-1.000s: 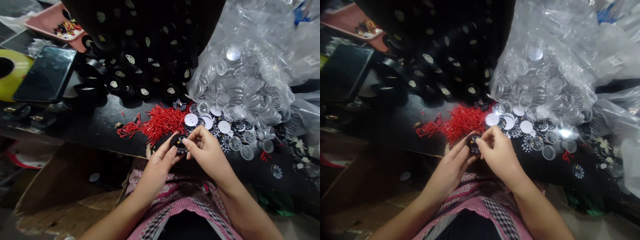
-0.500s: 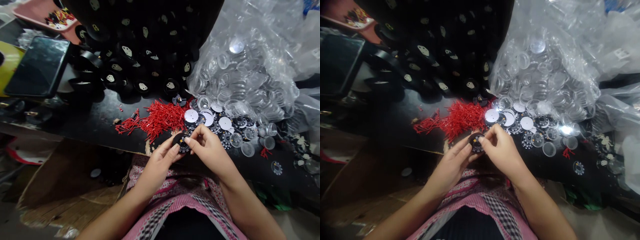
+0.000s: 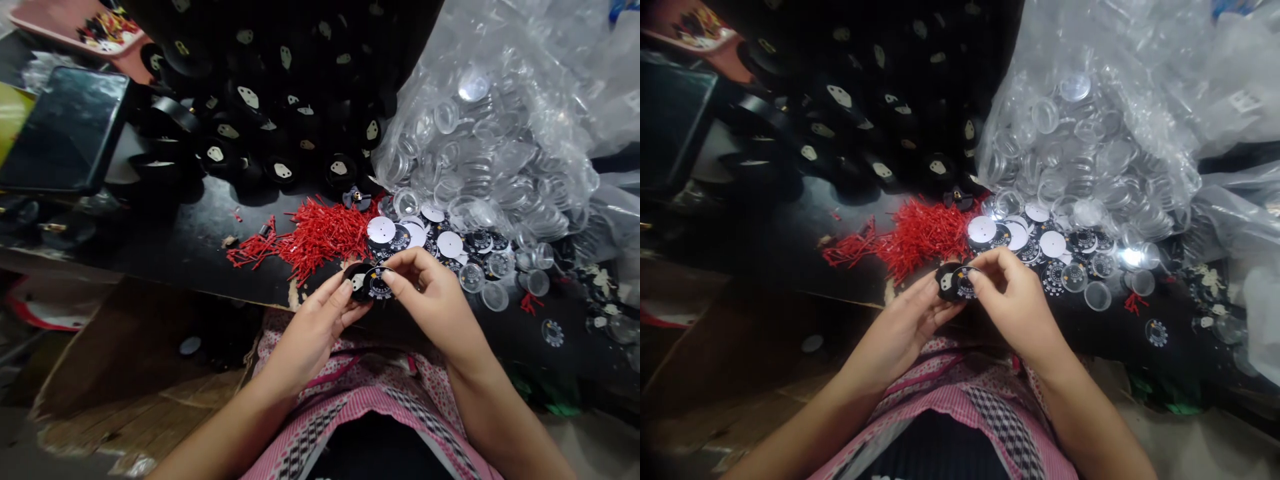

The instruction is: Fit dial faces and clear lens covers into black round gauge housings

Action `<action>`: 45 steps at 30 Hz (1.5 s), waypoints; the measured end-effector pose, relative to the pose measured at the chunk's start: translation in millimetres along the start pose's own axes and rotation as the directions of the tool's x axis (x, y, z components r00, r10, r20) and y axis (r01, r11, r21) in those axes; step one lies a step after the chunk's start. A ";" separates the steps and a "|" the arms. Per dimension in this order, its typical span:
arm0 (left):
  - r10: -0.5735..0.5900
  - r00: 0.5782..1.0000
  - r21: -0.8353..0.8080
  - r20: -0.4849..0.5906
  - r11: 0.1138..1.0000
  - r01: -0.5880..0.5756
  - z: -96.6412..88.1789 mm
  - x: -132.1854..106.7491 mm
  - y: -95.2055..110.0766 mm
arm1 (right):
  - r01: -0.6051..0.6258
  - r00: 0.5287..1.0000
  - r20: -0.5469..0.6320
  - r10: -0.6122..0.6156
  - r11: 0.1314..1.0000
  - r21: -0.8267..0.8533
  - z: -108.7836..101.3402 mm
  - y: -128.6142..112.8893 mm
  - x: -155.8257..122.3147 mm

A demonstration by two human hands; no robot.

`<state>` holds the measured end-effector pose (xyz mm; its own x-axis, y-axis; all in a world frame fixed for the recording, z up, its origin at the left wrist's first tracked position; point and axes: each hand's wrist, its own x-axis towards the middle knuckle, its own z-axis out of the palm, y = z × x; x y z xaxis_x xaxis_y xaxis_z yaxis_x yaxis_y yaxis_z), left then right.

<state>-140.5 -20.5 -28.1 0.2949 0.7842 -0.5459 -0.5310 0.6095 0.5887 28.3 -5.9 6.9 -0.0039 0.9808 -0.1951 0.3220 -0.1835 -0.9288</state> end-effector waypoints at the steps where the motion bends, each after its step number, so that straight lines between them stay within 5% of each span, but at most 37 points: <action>1: 0.001 1.000 0.005 0.002 1.000 -0.001 0.2 0.2 -0.3 | 0.003 1.000 0.002 -0.003 1.000 -0.015 1.6 -1.2 -0.6; 11: 0.064 0.995 0.098 0.078 0.993 -0.071 -3.9 3.6 -9.6 | 0.042 0.999 0.034 -0.035 0.969 -0.242 15.6 -7.0 -2.7; 22: 0.058 0.995 0.155 0.078 0.985 -0.069 -4.9 5.1 -8.4 | -0.140 0.986 0.089 0.142 0.990 -0.030 8.9 3.7 3.0; 29: 0.053 0.994 0.253 0.092 0.964 -0.075 -11.7 -4.6 -3.8 | -0.160 0.972 0.183 0.144 0.984 0.073 2.5 0.7 -1.1; 32: 0.147 0.989 0.260 0.013 0.955 -0.146 -23.8 -4.0 12.1 | -0.141 0.970 0.218 0.103 0.976 0.166 -1.8 3.2 -3.7; 35: 0.314 0.941 0.209 -0.128 0.936 -0.284 -36.3 9.3 33.6 | -0.102 0.986 0.149 0.080 0.984 0.147 -2.3 8.7 -1.5; 38: 0.385 0.913 0.176 -0.131 0.916 -0.361 -39.1 21.8 47.5 | -0.114 0.989 0.110 0.098 0.982 0.148 2.6 11.6 2.7; 41: 0.364 0.926 0.174 -0.103 0.923 -0.344 -29.2 17.7 44.0 | -0.119 0.991 0.088 0.105 0.978 0.174 8.6 10.6 4.4; 45: 0.178 0.982 0.091 -0.063 0.981 -0.172 -11.4 -0.7 22.3 | -0.096 0.993 0.081 0.085 0.985 0.144 10.4 7.6 3.5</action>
<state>-161.7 -8.8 -21.4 0.1454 0.8712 -0.4689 -0.4988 0.4738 0.7257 21.0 -4.5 -4.1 -0.0531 0.9529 -0.2986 0.1811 -0.2849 -0.9413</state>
